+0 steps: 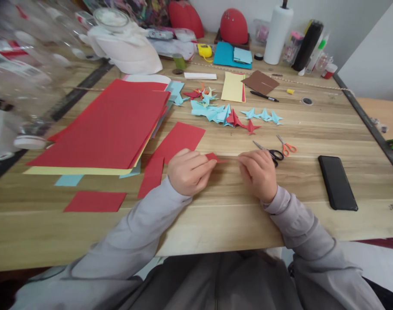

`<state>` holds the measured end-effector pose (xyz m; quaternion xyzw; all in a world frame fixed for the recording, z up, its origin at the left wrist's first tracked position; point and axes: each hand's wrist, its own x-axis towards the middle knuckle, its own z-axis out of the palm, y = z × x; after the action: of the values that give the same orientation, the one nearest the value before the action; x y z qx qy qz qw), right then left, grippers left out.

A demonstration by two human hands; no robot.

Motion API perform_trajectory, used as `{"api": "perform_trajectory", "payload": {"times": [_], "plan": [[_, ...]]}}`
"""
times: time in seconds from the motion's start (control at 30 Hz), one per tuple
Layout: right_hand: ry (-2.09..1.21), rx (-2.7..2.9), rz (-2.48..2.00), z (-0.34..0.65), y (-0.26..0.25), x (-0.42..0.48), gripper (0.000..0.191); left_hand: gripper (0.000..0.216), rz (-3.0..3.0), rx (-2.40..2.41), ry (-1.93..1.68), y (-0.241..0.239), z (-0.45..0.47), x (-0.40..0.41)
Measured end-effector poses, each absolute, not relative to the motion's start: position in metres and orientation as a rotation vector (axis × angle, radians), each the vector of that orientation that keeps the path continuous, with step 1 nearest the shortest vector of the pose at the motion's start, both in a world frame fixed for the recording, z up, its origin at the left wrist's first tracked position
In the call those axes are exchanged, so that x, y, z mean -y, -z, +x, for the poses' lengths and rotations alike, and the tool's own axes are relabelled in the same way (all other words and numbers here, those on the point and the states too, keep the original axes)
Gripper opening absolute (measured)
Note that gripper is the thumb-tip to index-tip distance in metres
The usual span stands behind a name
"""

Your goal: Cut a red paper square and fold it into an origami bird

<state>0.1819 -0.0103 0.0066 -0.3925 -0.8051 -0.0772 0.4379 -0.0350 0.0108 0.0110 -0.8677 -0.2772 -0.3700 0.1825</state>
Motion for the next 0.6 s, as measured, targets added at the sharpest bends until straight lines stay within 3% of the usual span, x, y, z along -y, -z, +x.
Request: {"api": "perform_trajectory", "payload": {"times": [0.17,0.4,0.6], "plan": [[0.193,2.230,-0.847,0.170,-0.004,0.014,0.015,0.017,-2.506,0.695,0.996,-0.010,-0.020,-0.004],[0.248,2.147,-0.878,0.182,-0.005,0.011,0.017,0.017,-2.530,0.763,0.977,-0.012,-0.035,-0.011],[0.349,1.920,-1.004,0.191,-0.008,0.006,0.011,0.014,-2.454,0.982,1.313,-0.008,-0.040,-0.014]]}}
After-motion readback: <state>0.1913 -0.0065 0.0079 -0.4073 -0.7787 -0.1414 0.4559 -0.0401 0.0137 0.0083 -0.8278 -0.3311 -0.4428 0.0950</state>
